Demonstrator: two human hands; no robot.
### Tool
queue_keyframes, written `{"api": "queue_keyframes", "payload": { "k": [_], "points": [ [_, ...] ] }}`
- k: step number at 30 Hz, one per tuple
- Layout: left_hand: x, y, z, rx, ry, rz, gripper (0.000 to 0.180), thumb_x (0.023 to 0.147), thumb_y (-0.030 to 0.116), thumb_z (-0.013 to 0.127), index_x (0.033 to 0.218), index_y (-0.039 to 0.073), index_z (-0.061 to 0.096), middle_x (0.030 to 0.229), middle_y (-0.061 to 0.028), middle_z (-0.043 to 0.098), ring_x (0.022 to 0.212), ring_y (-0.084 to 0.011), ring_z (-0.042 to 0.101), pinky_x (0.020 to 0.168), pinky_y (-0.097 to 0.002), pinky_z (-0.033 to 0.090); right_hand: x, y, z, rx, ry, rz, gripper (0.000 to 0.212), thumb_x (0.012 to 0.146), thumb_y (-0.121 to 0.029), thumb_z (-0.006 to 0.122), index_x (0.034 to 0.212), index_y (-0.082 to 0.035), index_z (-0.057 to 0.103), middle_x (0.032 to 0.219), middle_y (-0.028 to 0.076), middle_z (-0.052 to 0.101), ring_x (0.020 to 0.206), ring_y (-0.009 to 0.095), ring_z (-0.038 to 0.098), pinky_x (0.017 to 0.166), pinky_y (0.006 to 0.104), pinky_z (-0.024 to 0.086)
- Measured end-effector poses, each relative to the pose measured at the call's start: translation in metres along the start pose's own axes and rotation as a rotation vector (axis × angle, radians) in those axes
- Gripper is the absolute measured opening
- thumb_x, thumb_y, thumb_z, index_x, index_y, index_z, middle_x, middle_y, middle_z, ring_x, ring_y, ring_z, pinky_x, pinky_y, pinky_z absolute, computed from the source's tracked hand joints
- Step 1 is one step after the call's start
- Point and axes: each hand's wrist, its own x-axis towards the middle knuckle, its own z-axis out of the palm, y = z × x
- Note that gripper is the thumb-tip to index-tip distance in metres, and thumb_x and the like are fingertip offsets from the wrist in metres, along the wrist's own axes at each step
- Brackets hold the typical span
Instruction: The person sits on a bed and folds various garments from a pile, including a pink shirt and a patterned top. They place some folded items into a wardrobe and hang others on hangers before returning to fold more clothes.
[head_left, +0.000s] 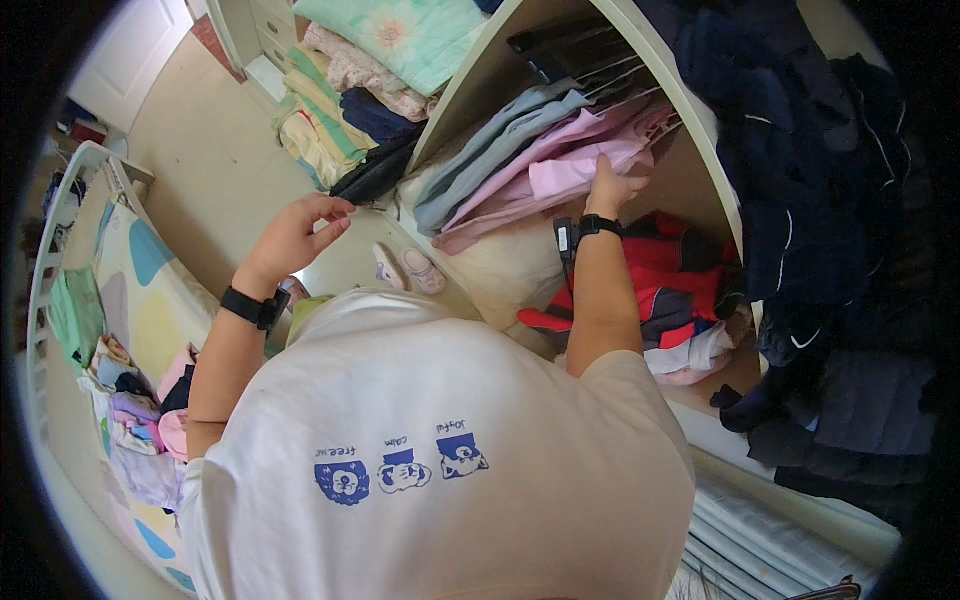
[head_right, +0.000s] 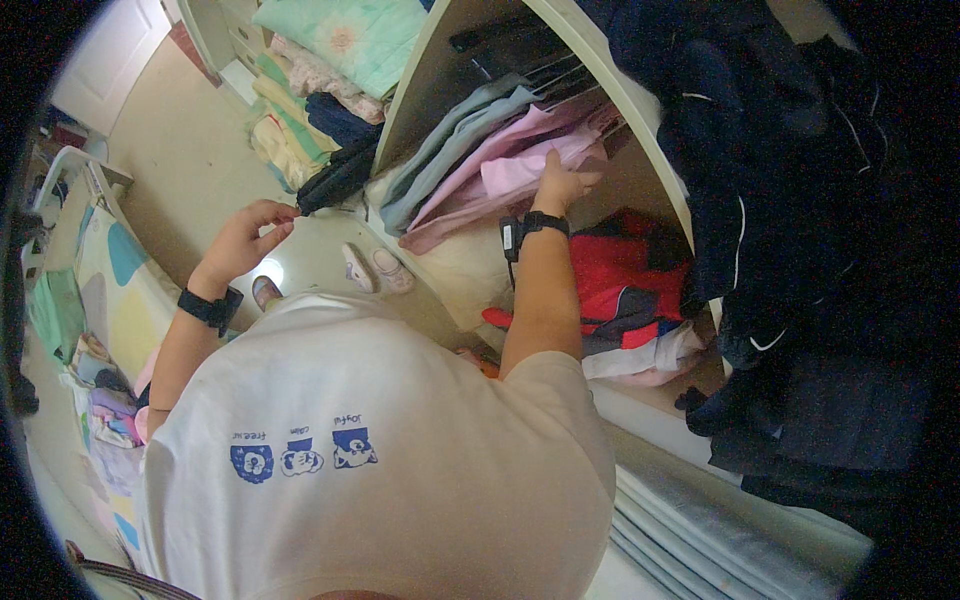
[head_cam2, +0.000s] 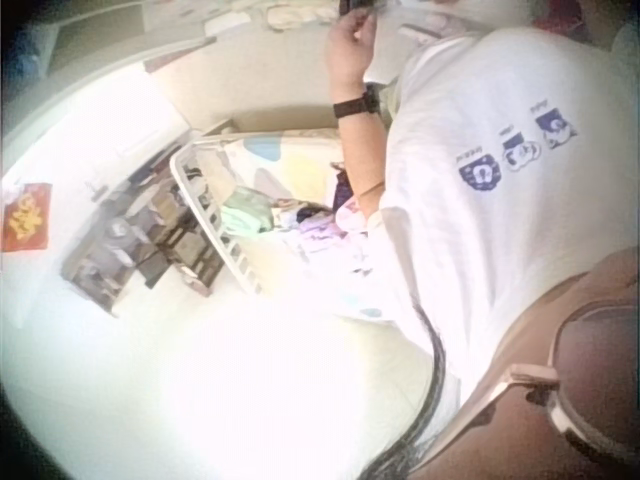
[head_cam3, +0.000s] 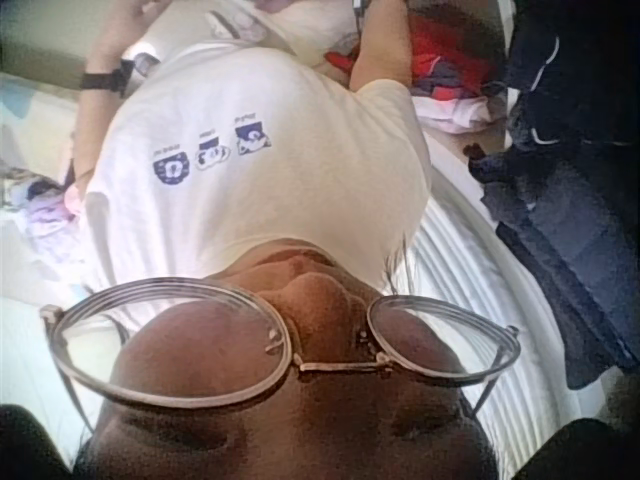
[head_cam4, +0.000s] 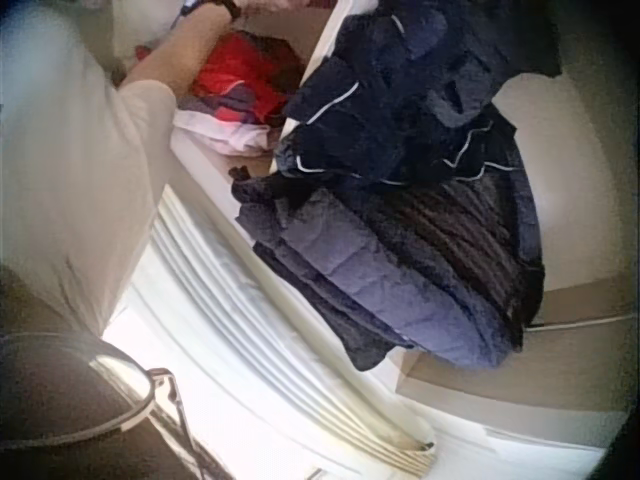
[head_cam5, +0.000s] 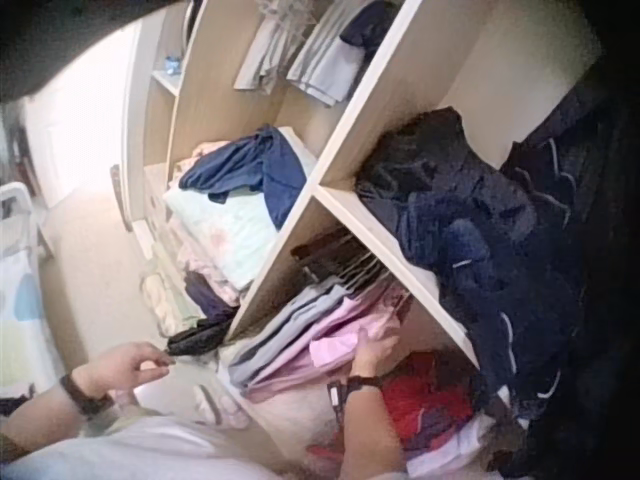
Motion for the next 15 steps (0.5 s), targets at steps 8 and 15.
{"api": "queue_keyframes", "payload": {
  "k": [8,15],
  "points": [
    [0.009,-0.009,-0.003,-0.005,-0.034,0.021,0.022,0.09,0.019,0.064,0.108,0.005,0.067,0.097,-0.0107,0.066,0.082,-0.0219,0.062,0.068,-0.0312,0.05,0.036,0.081,-0.05,-0.227,-0.025,0.105,0.034,0.075,-0.019,0.064,0.1,0.005,0.065,0.101,0.027,0.066,0.095,0.043,0.064,0.083,0.0473,0.051],
    [0.021,-0.005,0.003,0.026,-0.07,0.035,0.022,0.09,0.019,0.064,0.108,0.005,0.067,0.097,-0.011,0.067,0.084,-0.0222,0.062,0.07,-0.0317,0.05,0.02,0.128,-0.05,-0.013,-0.113,-0.059,0.033,0.076,-0.019,0.062,0.096,0.007,0.066,0.098,0.027,0.067,0.091,0.045,0.064,0.081,0.0467,0.05]
  ]
}}
